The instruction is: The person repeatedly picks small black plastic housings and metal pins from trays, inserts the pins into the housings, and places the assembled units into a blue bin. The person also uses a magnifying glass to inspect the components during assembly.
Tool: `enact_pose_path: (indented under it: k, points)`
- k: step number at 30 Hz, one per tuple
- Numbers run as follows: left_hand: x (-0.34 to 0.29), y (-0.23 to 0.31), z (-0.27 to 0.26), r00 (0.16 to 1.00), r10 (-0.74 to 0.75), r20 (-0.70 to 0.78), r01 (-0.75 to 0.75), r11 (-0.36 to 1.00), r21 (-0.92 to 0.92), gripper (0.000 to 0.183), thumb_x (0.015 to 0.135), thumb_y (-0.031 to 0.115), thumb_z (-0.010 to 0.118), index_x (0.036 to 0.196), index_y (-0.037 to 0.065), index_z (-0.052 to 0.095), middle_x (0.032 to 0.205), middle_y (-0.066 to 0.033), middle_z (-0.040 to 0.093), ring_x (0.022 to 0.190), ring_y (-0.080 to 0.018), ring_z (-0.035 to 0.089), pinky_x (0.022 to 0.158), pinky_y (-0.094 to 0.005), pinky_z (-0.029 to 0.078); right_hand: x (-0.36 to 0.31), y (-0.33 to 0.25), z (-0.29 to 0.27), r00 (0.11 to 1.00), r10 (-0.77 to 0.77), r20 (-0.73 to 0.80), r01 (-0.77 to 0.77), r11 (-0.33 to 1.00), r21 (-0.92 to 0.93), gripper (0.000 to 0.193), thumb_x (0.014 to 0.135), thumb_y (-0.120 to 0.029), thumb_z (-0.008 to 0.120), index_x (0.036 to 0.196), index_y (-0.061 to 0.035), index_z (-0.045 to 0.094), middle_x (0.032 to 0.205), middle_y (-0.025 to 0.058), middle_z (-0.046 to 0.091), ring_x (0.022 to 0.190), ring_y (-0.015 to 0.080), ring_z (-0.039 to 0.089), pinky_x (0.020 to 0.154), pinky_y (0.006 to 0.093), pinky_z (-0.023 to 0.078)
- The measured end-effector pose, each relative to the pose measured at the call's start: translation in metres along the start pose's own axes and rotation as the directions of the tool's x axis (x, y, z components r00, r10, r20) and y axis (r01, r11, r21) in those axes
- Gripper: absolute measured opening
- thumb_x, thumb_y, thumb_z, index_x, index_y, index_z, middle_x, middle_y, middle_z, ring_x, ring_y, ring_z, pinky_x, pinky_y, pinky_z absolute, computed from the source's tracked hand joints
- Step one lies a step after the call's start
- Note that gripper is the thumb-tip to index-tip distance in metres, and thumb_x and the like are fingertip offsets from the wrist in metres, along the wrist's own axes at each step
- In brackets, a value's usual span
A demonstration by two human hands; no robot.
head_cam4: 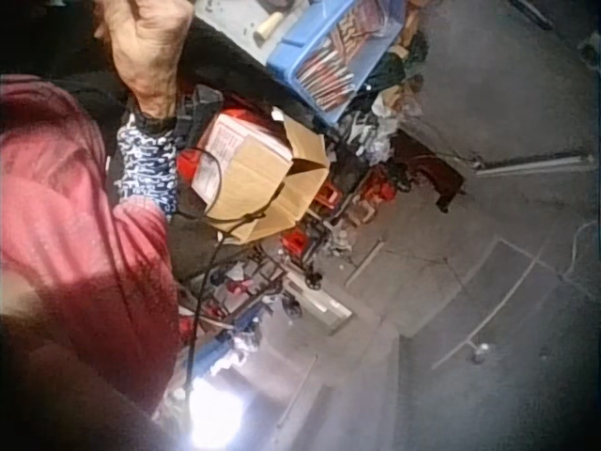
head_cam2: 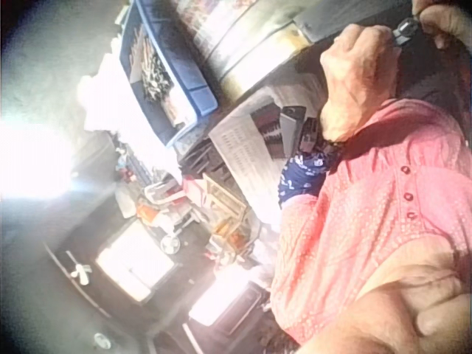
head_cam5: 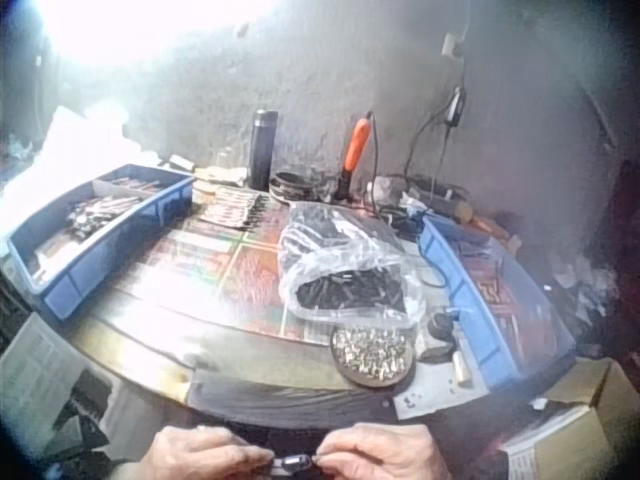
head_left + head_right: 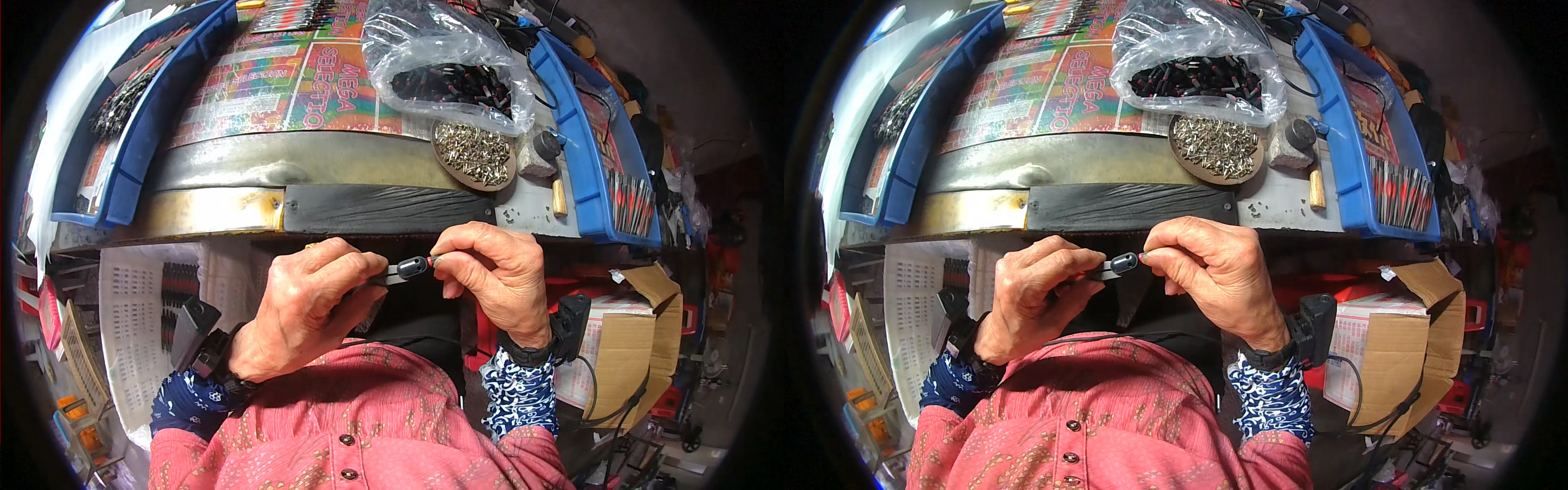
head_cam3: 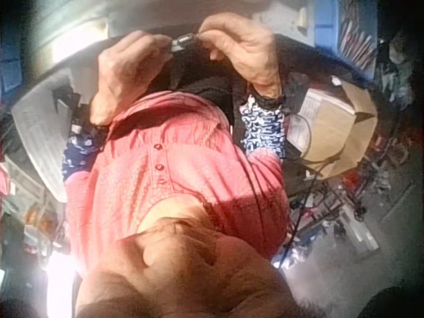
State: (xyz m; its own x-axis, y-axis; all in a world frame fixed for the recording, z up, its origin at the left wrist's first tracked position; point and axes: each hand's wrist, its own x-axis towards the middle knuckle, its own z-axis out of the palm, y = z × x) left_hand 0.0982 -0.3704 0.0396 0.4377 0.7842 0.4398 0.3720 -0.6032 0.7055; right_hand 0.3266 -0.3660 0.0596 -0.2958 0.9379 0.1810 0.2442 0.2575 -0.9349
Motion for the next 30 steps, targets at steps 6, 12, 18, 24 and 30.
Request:
enact_pose_path:
  k: [6, 12, 18, 24, 30]
  points:
    - [-0.002, -0.001, 0.004, 1.0, 0.021, 0.008, -0.021, 1.0, -0.022, 0.025, 0.073, 0.002, 0.074, 0.097, 0.002, 0.066, 0.078, -0.0105, 0.062, 0.063, -0.0245, 0.062, 0.055, -0.033, 0.049, -0.003, 0.005, 0.006, 0.998, 0.05, 0.04, -0.053, 0.995, 0.09, 0.004, 0.087, 0.001, 0.066, 0.091, 0.003, 0.066, 0.077, 0.0039, 0.063, 0.057, 0.0066, 0.058, 0.05, 0.0203, 0.047]
    - [-0.005, 0.0, 0.008, 0.999, 0.028, 0.028, -0.026, 0.998, -0.058, 0.026, 0.072, -0.001, 0.074, 0.096, 0.0, 0.065, 0.077, -0.013, 0.06, 0.067, -0.0309, 0.062, 0.056, -0.0375, 0.05, -0.005, 0.009, 0.004, 0.993, 0.04, 0.116, -0.044, 0.998, 0.04, 0.01, 0.085, 0.002, 0.069, 0.094, 0.0051, 0.067, 0.08, 0.008, 0.067, 0.062, 0.0114, 0.065, 0.055, 0.0215, 0.053]
    - [-0.007, -0.003, 0.009, 1.0, -0.007, 0.029, 0.009, 0.997, -0.074, 0.025, 0.073, 0.001, 0.074, 0.097, 0.003, 0.067, 0.076, -0.0085, 0.062, 0.061, -0.0217, 0.062, 0.053, -0.0299, 0.048, -0.008, 0.015, 0.016, 0.986, -0.095, 0.134, 0.102, 0.994, -0.041, 0.022, 0.08, -0.002, 0.075, 0.099, 0.0022, 0.065, 0.082, 0.0074, 0.065, 0.067, 0.0135, 0.064, 0.061, 0.0248, 0.052]
    - [-0.013, -0.003, 0.01, 0.998, -0.026, 0.06, 0.032, 0.994, -0.107, 0.027, 0.073, 0.0, 0.074, 0.098, 0.003, 0.066, 0.075, -0.0087, 0.062, 0.063, -0.0225, 0.062, 0.054, -0.0311, 0.048, -0.012, 0.023, 0.02, 0.972, -0.182, 0.147, 0.198, 0.975, -0.103, 0.021, 0.077, -0.001, 0.076, 0.095, 0.0003, 0.065, 0.075, 0.009, 0.061, 0.061, 0.0188, 0.059, 0.054, 0.0296, 0.047]
    - [-0.02, -0.007, 0.008, 0.991, -0.063, 0.119, 0.075, 0.992, -0.102, 0.026, 0.075, 0.001, 0.074, 0.098, 0.001, 0.064, 0.078, -0.0126, 0.061, 0.066, -0.0286, 0.063, 0.056, -0.036, 0.05, -0.02, 0.027, 0.034, 0.979, -0.193, 0.058, 0.199, 0.969, -0.143, 0.022, 0.076, 0.0, 0.075, 0.096, 0.0, 0.065, 0.074, 0.0104, 0.062, 0.06, 0.0222, 0.059, 0.054, 0.0315, 0.046]
